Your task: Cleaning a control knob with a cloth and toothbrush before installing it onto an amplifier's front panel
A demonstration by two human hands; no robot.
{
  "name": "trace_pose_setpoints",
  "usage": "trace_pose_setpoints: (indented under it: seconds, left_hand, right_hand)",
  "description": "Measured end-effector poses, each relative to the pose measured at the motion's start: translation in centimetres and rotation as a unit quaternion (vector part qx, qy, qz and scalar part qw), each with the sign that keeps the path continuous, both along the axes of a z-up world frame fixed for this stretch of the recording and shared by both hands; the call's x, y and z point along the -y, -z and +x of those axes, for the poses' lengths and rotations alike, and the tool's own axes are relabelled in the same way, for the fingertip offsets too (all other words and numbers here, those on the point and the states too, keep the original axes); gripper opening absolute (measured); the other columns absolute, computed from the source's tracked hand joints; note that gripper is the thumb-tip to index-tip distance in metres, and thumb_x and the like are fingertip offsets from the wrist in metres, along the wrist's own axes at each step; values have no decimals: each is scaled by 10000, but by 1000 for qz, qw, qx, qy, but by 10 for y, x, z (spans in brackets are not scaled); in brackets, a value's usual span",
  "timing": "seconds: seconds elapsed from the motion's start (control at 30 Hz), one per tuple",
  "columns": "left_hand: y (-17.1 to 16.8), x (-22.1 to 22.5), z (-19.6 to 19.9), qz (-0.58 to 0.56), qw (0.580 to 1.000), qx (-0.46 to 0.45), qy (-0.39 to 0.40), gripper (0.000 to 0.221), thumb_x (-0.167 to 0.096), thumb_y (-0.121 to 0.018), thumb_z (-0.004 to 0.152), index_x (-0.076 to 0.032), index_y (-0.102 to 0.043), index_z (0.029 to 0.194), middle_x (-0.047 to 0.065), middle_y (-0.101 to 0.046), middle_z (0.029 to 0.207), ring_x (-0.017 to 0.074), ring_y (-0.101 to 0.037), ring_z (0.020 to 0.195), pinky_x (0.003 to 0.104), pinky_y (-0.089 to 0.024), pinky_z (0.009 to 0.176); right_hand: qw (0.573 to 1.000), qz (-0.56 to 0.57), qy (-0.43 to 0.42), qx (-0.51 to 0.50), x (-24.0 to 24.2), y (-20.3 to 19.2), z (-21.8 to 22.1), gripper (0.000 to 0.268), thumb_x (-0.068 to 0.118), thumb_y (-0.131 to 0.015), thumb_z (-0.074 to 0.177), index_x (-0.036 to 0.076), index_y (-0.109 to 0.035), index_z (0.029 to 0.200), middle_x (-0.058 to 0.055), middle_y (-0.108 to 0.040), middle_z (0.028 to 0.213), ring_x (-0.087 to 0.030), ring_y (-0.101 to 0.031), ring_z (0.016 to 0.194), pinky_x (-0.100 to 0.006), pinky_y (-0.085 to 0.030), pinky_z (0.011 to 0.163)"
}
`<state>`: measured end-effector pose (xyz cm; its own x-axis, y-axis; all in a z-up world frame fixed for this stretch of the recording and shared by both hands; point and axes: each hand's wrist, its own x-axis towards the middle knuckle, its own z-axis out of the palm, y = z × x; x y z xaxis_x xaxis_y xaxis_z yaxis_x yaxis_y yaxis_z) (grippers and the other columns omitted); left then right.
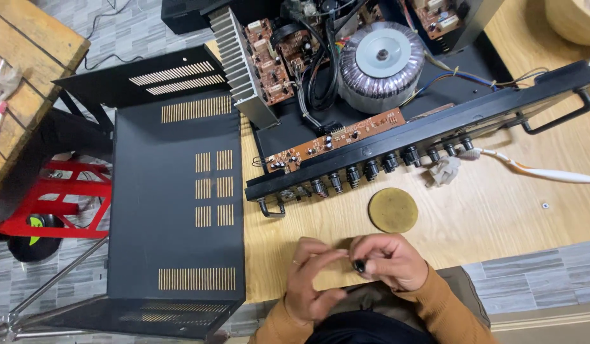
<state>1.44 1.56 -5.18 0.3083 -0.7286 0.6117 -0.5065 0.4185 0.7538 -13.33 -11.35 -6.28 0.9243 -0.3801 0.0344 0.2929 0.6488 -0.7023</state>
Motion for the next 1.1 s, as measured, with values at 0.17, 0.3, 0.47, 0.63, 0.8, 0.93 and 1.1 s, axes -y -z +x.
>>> trace_pose_setpoints:
  seconds: [0.17,0.3,0.47,0.63,0.8,0.93,1.1]
  left_hand:
    - [-30,-33,14,71,997,8,-18,447,-409,-513,1030,0,-687,1082,104,-543,918,232,-529,769,352,-440,652]
    - [-78,-52,20,80,992,94,-5,204,-178,-634,949,7,-716,974,139,-529,773,229,-528,584,347,-453,528]
    - [-91,-75,34,118,962,248,-11,229,-276,-660,958,-83,-721,1065,4,-641,862,163,-649,700,319,-526,609]
    - [-123,-38,34,110,958,242,-108,247,-190,-745,875,-102,-697,1101,68,-642,963,202,-619,817,350,-523,711]
    - [-131,-7,27,21,927,254,-277,148,-147,-614,950,-51,-701,1021,91,-642,990,255,-629,886,375,-571,788]
    - [-116,8,35,23,927,254,-274,161,-117,-619,956,-33,-673,1083,117,-622,1101,269,-661,975,402,-564,891]
    - [-104,30,42,47,907,258,-331,254,-96,-670,919,-35,-680,1165,141,-625,1223,337,-574,1168,444,-493,1047]
  right_hand:
    - [960,-124,194,-161,-1,-2,1,207,-16,-685,878,-39,-718,1081,-91,-683,740,-113,-555,506,-209,-463,431]
    - [914,-135,318,-214,-4,-14,27,201,-2,-686,885,-53,-712,1078,-101,-704,737,-101,-553,472,-180,-472,393]
    - [886,-110,364,-264,-2,-15,59,211,54,-726,874,-12,-721,1075,-80,-714,831,-82,-579,597,-177,-499,476]
    - [870,-96,391,-284,-4,-13,78,227,62,-766,846,-4,-733,1061,-69,-721,827,-72,-583,638,-180,-490,493]
    - [858,-85,413,-294,-4,-11,87,211,73,-771,853,9,-726,1049,-52,-711,870,-92,-613,771,-205,-537,696]
    - [865,-54,417,-274,-3,-18,94,160,82,-756,868,5,-695,994,-64,-685,730,-76,-544,535,-211,-456,401]
    - [883,-27,404,-237,-1,-15,96,119,42,-708,891,-24,-645,968,-187,-733,766,-157,-579,488,-249,-520,441]
